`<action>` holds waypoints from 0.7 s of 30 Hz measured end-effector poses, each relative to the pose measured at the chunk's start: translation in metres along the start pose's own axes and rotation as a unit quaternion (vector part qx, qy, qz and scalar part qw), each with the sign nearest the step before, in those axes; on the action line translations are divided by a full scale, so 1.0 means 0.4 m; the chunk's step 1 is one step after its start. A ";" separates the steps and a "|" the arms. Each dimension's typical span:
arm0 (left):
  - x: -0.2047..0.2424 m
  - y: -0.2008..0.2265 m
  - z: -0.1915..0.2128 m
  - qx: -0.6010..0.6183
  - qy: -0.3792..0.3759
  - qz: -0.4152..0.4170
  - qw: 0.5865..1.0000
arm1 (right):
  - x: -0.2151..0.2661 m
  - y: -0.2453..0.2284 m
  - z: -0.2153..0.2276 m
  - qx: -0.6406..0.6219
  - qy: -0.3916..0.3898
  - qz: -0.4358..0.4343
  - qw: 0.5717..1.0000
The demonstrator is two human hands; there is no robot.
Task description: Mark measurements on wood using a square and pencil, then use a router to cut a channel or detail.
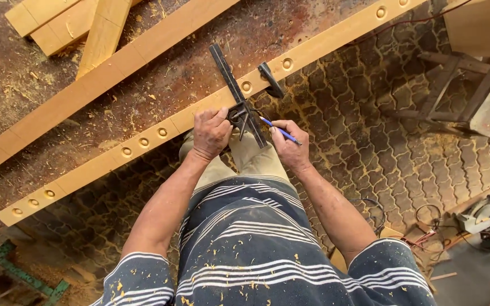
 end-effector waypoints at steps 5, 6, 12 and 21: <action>-0.003 -0.006 0.004 0.014 0.005 0.002 1.000 | -0.024 -0.028 -0.013 -0.010 -0.004 0.030 1.000; -0.001 -0.006 0.004 0.012 0.005 0.002 1.000 | -0.022 -0.027 -0.017 -0.014 -0.010 0.012 1.000; 0.005 -0.004 -0.007 -0.013 0.015 -0.005 1.000 | -0.037 -0.055 -0.039 -0.026 -0.024 0.009 0.999; 0.007 -0.004 -0.017 -0.012 0.020 0.017 1.000 | -0.061 -0.110 -0.065 -0.016 -0.022 0.067 0.997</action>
Point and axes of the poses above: each hand's wrist, its own x-axis away from the middle knuckle, its own z-axis out of the back of the hand, y = z × x, the point moved 4 cm from there along -x, towards the middle knuckle, and after that the axes turned 4 degrees about x, right-handed, at the moved point
